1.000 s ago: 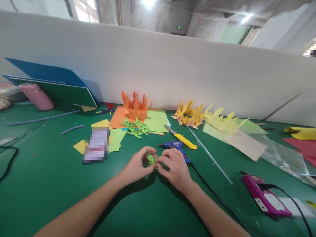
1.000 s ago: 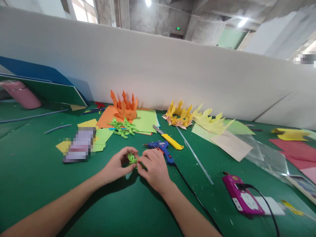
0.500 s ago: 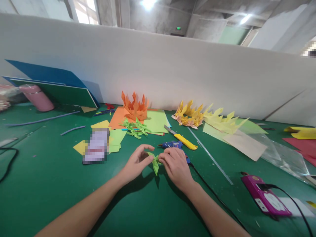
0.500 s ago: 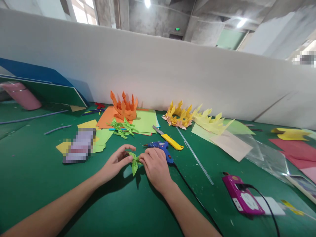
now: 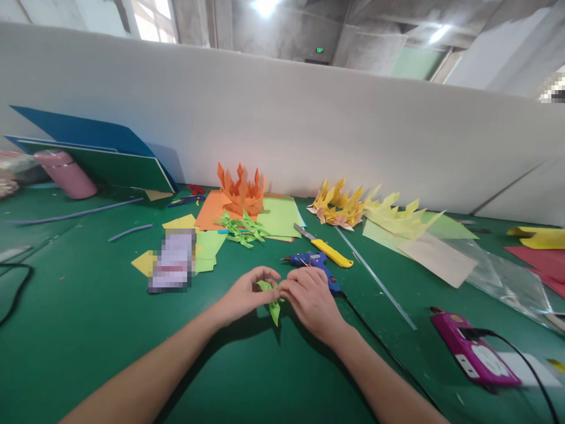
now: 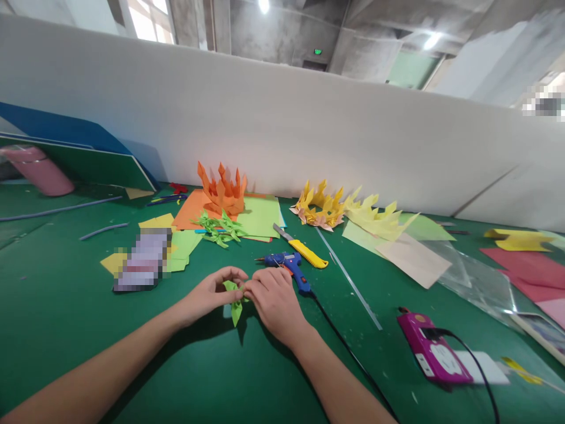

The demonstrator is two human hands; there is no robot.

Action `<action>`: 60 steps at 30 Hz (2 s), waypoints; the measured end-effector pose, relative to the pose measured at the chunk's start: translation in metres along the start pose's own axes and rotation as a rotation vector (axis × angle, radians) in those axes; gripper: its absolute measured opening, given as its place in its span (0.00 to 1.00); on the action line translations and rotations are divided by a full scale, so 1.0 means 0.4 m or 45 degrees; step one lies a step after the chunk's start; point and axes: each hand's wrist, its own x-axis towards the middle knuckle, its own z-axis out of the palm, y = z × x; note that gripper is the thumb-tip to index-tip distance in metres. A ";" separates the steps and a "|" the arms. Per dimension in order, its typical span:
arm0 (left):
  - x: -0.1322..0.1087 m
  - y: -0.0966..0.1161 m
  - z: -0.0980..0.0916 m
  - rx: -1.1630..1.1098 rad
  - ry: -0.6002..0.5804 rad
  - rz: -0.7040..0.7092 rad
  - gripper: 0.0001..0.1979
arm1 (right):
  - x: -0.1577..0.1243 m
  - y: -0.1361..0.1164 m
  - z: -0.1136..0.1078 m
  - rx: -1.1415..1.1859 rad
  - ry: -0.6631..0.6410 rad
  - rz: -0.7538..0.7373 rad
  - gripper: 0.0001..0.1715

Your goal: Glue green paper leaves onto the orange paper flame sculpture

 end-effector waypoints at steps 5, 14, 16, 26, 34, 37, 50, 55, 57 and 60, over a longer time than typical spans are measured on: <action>-0.002 0.009 -0.008 -0.081 -0.037 -0.029 0.20 | 0.000 0.004 -0.010 0.028 0.022 0.023 0.16; -0.001 0.005 -0.010 -0.122 -0.053 -0.049 0.22 | 0.000 0.013 -0.025 0.078 -0.015 -0.013 0.14; -0.001 0.007 -0.008 -0.123 -0.054 -0.061 0.22 | 0.000 0.012 -0.024 0.083 -0.014 -0.017 0.13; -0.003 0.009 -0.008 -0.159 -0.131 -0.070 0.21 | 0.001 0.002 -0.027 0.027 -0.054 -0.048 0.11; -0.001 0.008 -0.017 -0.043 -0.168 -0.113 0.17 | -0.004 0.023 -0.038 0.023 -0.137 0.020 0.09; -0.002 0.009 -0.019 -0.014 -0.167 -0.122 0.16 | -0.004 0.029 -0.045 0.042 -0.198 0.022 0.08; -0.001 0.013 -0.021 0.048 -0.246 -0.190 0.15 | -0.001 0.027 -0.037 0.106 -0.064 -0.105 0.12; -0.001 0.015 -0.021 0.052 -0.262 -0.201 0.17 | -0.003 0.029 -0.030 0.052 -0.053 -0.149 0.14; -0.002 0.016 -0.020 0.065 -0.264 -0.203 0.18 | -0.005 0.031 -0.028 0.035 -0.053 -0.157 0.14; -0.002 0.016 -0.020 0.041 -0.270 -0.184 0.18 | -0.005 0.032 -0.026 0.024 -0.062 -0.161 0.14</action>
